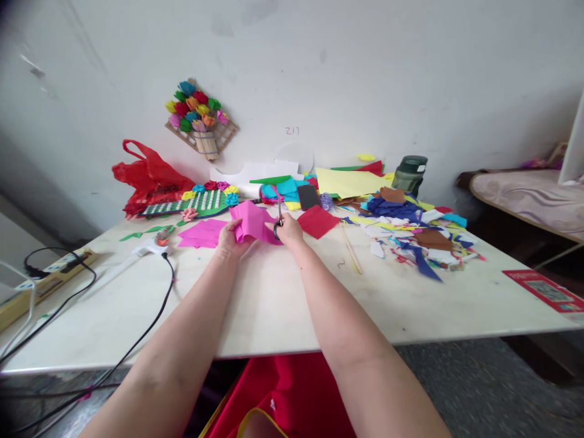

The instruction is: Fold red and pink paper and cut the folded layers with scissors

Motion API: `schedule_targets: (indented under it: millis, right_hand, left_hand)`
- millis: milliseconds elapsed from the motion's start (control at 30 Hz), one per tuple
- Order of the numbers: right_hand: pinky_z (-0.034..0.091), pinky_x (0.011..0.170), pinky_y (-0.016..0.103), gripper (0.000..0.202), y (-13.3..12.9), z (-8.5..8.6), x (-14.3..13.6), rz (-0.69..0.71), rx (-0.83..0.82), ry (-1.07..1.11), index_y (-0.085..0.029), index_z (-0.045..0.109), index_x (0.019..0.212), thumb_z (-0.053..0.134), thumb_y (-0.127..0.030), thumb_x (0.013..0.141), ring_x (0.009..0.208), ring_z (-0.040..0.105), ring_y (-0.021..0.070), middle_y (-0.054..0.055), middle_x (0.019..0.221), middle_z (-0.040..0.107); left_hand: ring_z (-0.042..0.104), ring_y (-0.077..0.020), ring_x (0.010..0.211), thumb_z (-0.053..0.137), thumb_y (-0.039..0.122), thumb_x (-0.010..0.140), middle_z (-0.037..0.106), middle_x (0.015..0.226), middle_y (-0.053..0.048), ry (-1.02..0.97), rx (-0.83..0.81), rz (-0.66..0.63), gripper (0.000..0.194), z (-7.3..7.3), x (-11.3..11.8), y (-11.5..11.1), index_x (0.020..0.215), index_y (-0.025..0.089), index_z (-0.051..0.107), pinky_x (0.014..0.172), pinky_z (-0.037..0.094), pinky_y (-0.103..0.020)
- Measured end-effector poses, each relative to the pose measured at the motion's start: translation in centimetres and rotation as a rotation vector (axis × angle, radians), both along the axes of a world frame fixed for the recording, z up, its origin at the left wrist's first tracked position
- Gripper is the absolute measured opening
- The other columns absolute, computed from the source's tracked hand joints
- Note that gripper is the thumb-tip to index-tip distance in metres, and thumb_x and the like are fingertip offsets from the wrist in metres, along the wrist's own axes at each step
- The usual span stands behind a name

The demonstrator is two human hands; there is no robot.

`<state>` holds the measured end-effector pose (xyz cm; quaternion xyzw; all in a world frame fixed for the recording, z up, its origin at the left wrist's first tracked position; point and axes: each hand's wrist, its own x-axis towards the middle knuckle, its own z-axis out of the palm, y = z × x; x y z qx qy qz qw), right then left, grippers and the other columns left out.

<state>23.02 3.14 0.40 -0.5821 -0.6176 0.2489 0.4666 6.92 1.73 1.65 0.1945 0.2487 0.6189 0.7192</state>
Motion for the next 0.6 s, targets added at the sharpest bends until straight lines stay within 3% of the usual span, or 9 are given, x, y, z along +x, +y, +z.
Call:
schedule_targets:
  millis: [133, 300, 467, 600]
  right_hand:
    - [0.048, 0.061, 0.027, 0.028, -0.3, 0.2, -0.5, 0.066, -0.025, 0.086, -0.02, 0.058, 0.085, 0.07, -0.033, 0.063, 0.066, 0.06, 0.0156, -0.001, 0.073, 0.062]
    - [0.047, 0.057, 0.024, 0.023, -0.3, 0.4, -0.5, 0.083, -0.077, 0.209, -0.018, 0.058, 0.085, 0.061, -0.016, 0.062, 0.063, 0.059, 0.0142, -0.002, 0.071, 0.061]
    - [0.047, 0.067, 0.027, 0.025, 0.3, 0.2, 0.2, -0.066, -0.022, 0.027, -0.019, 0.059, 0.089, 0.052, -0.013, 0.065, 0.075, 0.061, 0.0167, 0.001, 0.079, 0.063]
    - [0.046, 0.07, 0.03, 0.023, -0.2, 1.1, 1.2, -0.228, -0.064, -0.137, -0.02, 0.057, 0.095, 0.052, -0.02, 0.073, 0.084, 0.06, 0.0214, 0.006, 0.087, 0.064]
  left_hand:
    - [0.064, -0.0201, 0.073, 0.048, 0.015, 0.072, 0.066, 0.08, -0.008, -0.057, 0.05, -0.069, 0.031, 0.2, 0.2, -0.5, 0.102, 0.01, 0.055, 0.074, 0.054, -0.034]
    - [0.064, -0.0188, 0.072, 0.05, 0.015, 0.071, 0.066, 0.077, -0.007, -0.062, 0.06, -0.075, 0.028, 0.4, 0.1, -0.7, 0.097, 0.011, 0.057, 0.073, 0.052, -0.032]
    - [0.062, -0.0179, 0.07, 0.053, 0.016, 0.067, 0.064, 0.073, -0.005, -0.069, 0.054, -0.006, 0.023, 0.3, -0.2, -0.4, 0.089, 0.013, 0.058, 0.072, 0.051, -0.032]
    - [0.059, -0.0145, 0.063, 0.053, 0.015, 0.061, 0.059, 0.067, -0.001, -0.035, 0.03, 0.172, 0.017, 0.2, -0.5, -0.1, 0.078, 0.016, 0.055, 0.066, 0.05, -0.027]
